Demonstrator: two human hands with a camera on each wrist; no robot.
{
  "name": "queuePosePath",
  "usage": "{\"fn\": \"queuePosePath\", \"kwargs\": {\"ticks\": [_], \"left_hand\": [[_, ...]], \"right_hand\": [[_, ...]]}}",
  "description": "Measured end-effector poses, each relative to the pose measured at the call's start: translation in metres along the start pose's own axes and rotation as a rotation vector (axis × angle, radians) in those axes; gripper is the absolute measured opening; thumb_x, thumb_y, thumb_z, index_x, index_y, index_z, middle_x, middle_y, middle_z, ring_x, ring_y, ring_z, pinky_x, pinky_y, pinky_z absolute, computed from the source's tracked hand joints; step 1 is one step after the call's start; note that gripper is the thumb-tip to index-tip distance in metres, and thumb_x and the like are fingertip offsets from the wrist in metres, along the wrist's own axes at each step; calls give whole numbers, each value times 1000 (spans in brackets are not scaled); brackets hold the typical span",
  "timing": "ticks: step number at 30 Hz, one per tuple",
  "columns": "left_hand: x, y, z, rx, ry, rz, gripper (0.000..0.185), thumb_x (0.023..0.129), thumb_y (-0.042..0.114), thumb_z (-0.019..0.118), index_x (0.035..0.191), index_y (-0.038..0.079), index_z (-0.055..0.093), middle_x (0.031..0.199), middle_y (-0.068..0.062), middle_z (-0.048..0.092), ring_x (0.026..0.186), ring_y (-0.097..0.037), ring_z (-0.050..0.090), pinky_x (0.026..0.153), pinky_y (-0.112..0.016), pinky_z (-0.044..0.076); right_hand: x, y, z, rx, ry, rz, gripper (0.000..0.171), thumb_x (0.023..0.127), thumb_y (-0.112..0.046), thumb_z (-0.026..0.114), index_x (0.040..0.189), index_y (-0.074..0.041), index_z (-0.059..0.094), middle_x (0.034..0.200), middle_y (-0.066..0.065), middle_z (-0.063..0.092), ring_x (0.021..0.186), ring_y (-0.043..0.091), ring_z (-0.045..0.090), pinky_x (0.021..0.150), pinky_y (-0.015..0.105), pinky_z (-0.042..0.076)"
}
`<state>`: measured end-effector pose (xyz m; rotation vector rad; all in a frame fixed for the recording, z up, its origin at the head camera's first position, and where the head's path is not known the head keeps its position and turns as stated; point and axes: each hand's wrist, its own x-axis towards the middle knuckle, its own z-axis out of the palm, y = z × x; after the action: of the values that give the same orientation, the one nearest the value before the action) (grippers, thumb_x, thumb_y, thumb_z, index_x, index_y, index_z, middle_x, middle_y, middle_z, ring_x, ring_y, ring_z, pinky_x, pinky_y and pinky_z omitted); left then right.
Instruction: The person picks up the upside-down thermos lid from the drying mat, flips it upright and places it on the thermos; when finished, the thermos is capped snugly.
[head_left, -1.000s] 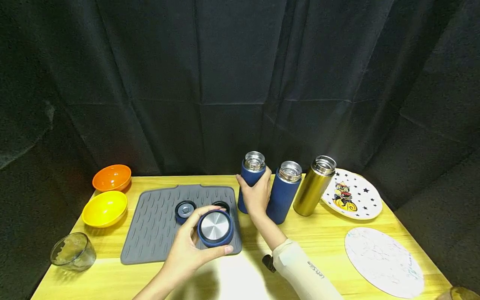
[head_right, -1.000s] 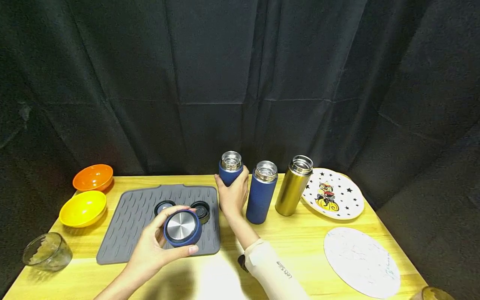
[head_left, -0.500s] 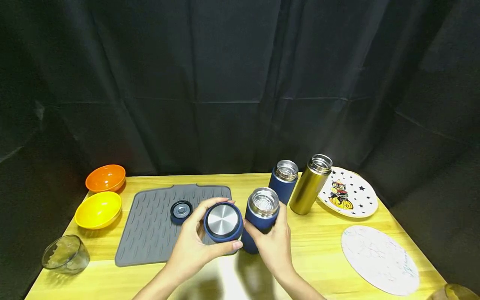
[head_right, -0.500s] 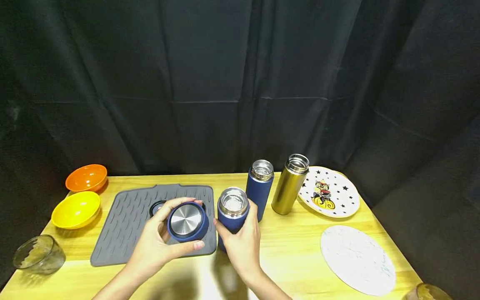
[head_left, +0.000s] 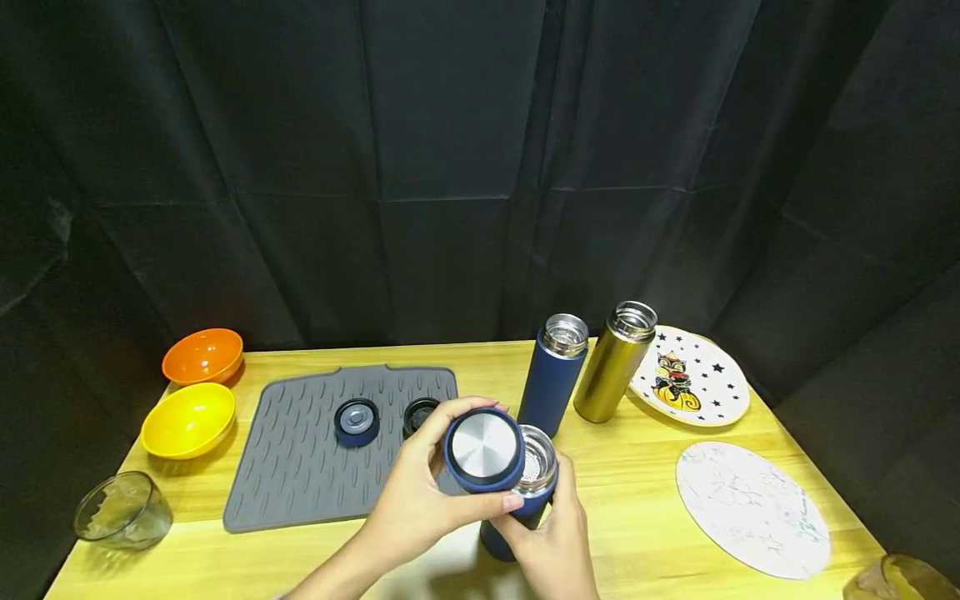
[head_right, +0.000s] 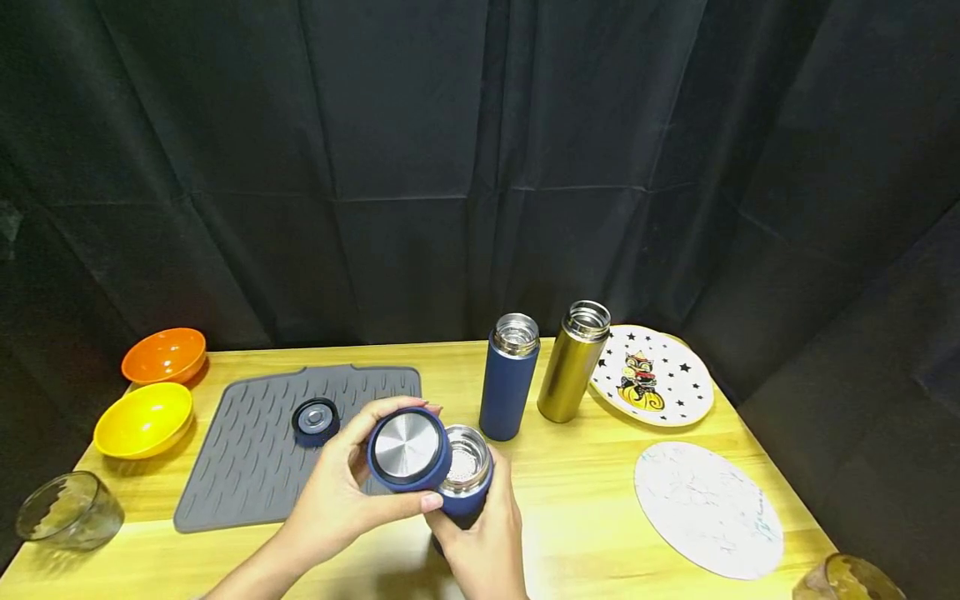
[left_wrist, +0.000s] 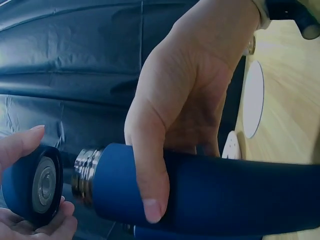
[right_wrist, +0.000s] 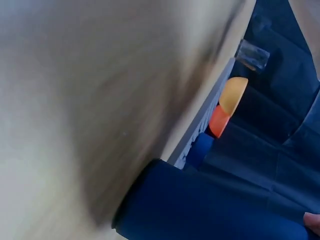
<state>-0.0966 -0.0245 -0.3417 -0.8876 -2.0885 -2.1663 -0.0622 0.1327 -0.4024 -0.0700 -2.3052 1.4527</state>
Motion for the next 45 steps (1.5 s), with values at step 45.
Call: {"fn": "queuePosePath", "kwargs": {"ticks": [45], "left_hand": [[23,-49,25,56,-120,129,70,74,13,86,136,19,55,121,-3,59,110,-16,57,92,-32,51]], "right_hand": [[-6,13,7,25,49,-103,95,66,1,87,146,-8,36,128,12,62,116,8,55,98,12,37]]}}
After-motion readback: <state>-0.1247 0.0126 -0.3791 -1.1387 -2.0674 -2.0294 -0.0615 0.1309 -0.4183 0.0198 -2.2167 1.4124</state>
